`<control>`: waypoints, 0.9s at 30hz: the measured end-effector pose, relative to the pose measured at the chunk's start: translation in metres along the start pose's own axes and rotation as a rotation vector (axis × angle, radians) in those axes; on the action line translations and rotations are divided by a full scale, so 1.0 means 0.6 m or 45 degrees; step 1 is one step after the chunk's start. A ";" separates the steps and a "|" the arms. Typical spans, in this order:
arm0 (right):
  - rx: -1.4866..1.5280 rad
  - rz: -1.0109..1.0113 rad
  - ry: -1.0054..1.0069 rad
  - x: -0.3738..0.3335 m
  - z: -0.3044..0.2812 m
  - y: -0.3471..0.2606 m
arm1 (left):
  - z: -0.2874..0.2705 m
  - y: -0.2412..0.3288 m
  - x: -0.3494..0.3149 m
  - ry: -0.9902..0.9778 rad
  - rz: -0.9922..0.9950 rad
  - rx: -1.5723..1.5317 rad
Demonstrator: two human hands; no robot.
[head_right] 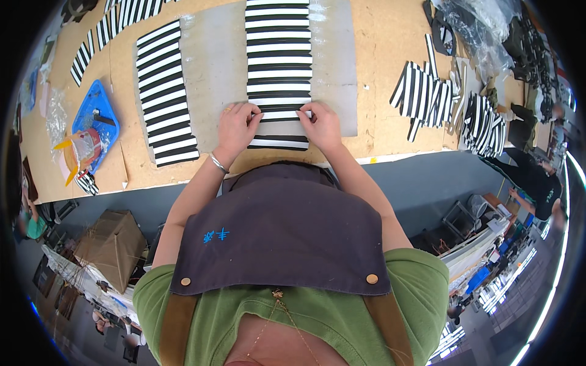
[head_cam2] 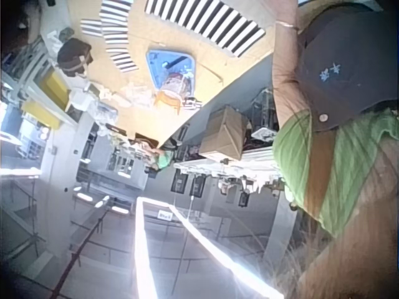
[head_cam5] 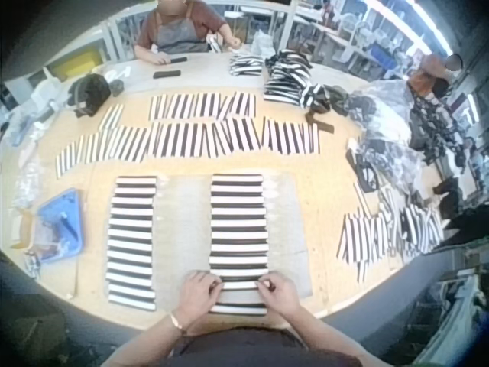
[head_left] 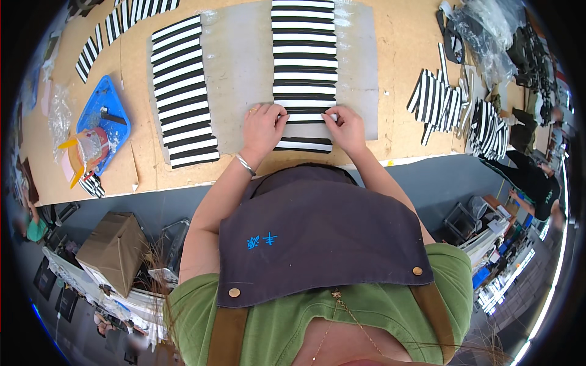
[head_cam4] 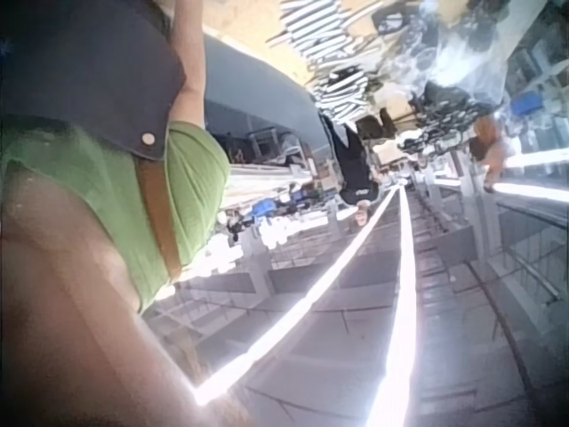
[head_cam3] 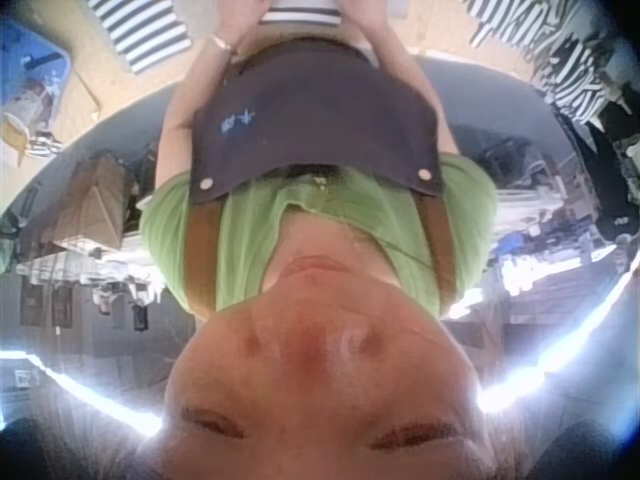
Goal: Organizing and applying adhesive to striped fabric pieces on a workbench.
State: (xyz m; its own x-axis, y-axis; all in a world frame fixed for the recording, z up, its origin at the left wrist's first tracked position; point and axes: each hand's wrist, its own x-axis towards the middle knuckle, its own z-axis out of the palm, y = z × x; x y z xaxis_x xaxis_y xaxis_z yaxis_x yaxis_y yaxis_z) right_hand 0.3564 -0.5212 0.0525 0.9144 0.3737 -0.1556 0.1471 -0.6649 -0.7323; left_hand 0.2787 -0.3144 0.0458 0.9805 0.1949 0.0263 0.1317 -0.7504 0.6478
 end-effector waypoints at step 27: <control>0.162 -0.066 -0.199 -0.048 -0.008 0.001 | -0.007 0.012 -0.044 -0.177 0.064 -0.180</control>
State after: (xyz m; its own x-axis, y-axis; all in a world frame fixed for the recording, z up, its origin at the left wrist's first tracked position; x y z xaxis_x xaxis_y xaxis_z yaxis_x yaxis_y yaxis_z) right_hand 0.3319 -0.5356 0.0596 0.8355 0.5081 -0.2092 0.1346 -0.5584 -0.8186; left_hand 0.2533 -0.3222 0.0533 0.9973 0.0633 -0.0376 0.0701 -0.6591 0.7488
